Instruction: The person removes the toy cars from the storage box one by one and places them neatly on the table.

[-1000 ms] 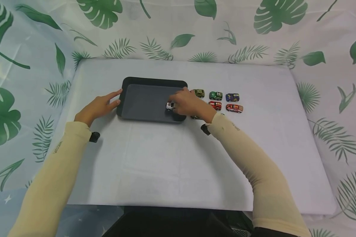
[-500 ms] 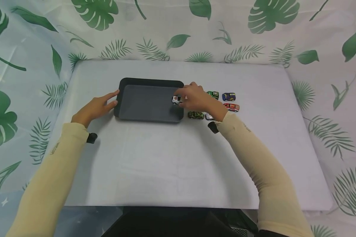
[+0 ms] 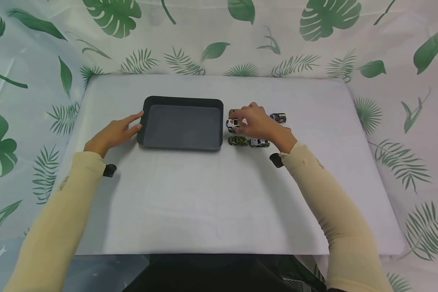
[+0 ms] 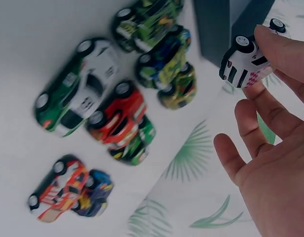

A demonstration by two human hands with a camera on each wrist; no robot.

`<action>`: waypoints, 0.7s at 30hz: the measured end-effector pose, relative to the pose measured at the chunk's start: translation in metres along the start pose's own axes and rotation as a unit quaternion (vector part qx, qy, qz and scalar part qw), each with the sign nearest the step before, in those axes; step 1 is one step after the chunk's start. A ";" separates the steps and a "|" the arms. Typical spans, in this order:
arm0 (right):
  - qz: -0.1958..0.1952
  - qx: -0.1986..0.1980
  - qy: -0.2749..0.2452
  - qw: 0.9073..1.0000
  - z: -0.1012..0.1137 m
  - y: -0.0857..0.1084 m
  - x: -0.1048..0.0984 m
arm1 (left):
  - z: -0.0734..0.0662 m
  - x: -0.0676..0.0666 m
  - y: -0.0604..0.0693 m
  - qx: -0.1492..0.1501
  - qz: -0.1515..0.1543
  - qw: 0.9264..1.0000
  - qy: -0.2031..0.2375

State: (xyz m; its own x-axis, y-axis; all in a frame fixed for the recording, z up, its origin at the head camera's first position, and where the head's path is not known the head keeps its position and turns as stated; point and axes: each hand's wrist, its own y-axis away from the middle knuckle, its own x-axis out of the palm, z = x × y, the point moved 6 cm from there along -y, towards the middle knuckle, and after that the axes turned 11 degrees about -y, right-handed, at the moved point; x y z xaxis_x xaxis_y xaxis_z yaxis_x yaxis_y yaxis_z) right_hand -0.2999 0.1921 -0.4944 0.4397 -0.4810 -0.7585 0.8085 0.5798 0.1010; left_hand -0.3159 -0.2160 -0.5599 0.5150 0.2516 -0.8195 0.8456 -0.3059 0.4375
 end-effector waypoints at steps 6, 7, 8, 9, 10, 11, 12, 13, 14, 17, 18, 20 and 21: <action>-0.015 -0.017 0.007 1.000 -0.011 0.014 -0.005 | 0.000 0.001 0.000 -0.003 0.006 1.000 -0.004; -0.017 -0.018 0.005 1.000 -0.012 0.016 -0.006 | 0.000 0.001 0.000 -0.004 0.006 1.000 -0.004; -0.019 -0.018 0.005 1.000 -0.013 0.019 -0.007 | 0.000 0.001 -0.001 -0.004 0.006 1.000 -0.005; -0.020 -0.018 0.003 1.000 -0.014 0.021 -0.008 | -0.001 0.001 -0.001 -0.004 0.006 1.000 -0.005; -0.020 -0.012 0.000 1.000 -0.017 0.024 -0.009 | 0.000 0.002 -0.001 -0.003 0.006 1.000 -0.006; -0.020 -0.006 -0.005 1.000 -0.019 0.026 -0.010 | 0.000 0.002 -0.002 -0.003 0.005 1.000 -0.006; -0.020 0.004 -0.010 1.000 -0.022 0.029 -0.011 | 0.000 0.002 -0.002 -0.004 0.005 1.000 -0.006; -0.021 0.014 -0.014 1.000 -0.025 0.031 -0.011 | 0.000 0.003 -0.002 -0.004 0.004 1.000 -0.008; -0.020 0.025 -0.015 0.999 -0.028 0.034 -0.012 | 0.000 0.002 -0.002 -0.003 0.004 1.000 -0.008; -0.026 0.049 -0.019 0.998 -0.036 0.040 -0.012 | -0.001 0.002 -0.001 -0.004 0.005 1.000 -0.008; -0.027 0.051 -0.016 0.998 -0.039 0.042 -0.012 | -0.001 0.002 0.000 -0.005 0.005 1.000 -0.008; -0.033 0.056 -0.016 0.998 -0.044 0.046 -0.013 | -0.003 0.002 0.001 -0.005 0.006 1.000 -0.007; -0.037 0.058 -0.018 0.997 -0.046 0.049 -0.013 | -0.003 0.002 0.002 -0.006 0.006 1.000 -0.007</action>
State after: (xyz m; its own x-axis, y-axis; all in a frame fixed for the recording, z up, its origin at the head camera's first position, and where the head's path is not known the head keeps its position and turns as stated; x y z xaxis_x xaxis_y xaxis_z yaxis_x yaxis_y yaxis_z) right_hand -0.2844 0.2566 -0.5090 0.3886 -0.5439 -0.7437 0.8784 0.4625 0.1207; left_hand -0.3132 -0.2133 -0.5596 0.5239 0.2357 -0.8185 0.8405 -0.2988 0.4519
